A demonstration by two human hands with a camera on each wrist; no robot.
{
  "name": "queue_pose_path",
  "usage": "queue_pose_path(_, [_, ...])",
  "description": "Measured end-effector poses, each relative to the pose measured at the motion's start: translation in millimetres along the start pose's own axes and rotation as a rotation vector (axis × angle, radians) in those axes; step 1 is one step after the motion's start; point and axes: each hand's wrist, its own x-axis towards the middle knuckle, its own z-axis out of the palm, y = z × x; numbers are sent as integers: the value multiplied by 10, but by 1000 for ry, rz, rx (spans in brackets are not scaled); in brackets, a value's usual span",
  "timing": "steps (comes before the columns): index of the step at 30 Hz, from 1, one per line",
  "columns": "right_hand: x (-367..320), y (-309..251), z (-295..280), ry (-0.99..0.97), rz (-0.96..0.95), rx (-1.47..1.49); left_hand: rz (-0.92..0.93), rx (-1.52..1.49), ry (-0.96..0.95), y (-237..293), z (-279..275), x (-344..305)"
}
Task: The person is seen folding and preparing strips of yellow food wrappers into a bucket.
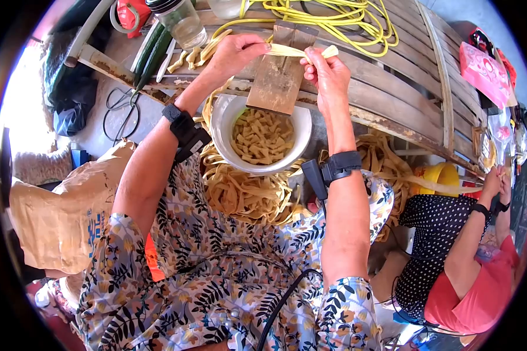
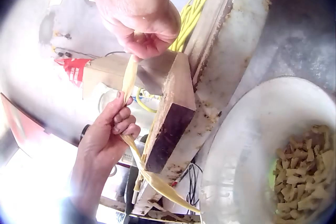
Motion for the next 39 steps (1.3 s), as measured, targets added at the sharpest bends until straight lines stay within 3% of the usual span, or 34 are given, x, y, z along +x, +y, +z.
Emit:
queue_pose_path(10, [100, 140, -10, 59, -67, -32, -44, 71, 55, -77, 78, 75])
queue_pose_path(13, [142, 286, -89, 104, -36, -187, 21, 82, 164, -245, 179, 44])
queue_pose_path(16, [103, 270, -300, 226, -78, -150, -157, 92, 145, -235, 25, -54])
queue_pose_path(21, [-326, 27, -306, -35, 124, -86, -381, -518, -22, 3, -115, -401])
queue_pose_path(24, [-615, -136, -205, -154, 180, -373, -333, -521, -169, 177, -153, -585])
queue_pose_path(25, [-692, -149, -186, -250, 191, -480, -296, -339, -255, 289, -194, -653])
queue_pose_path(28, [-901, -184, -168, -251, -267, -1030, -196, -484, -314, 213, -102, -720])
queue_pose_path(32, [-829, -173, -128, -110, -395, -663, -69, -122, -227, 317, 79, -791])
queue_pose_path(33, [-856, -188, -42, -133, -415, -704, -31, -5, -222, 355, 179, -841])
queue_pose_path(34, [-831, -121, -28, -165, -474, -788, 334, 210, -133, 321, 292, -897])
queue_pose_path(36, [-878, -5, 15, -175, -373, -1023, 233, 375, -311, 511, 408, -989])
queue_pose_path(39, [-854, 178, -176, -301, -52, -915, 418, 320, -251, 415, 396, -1073])
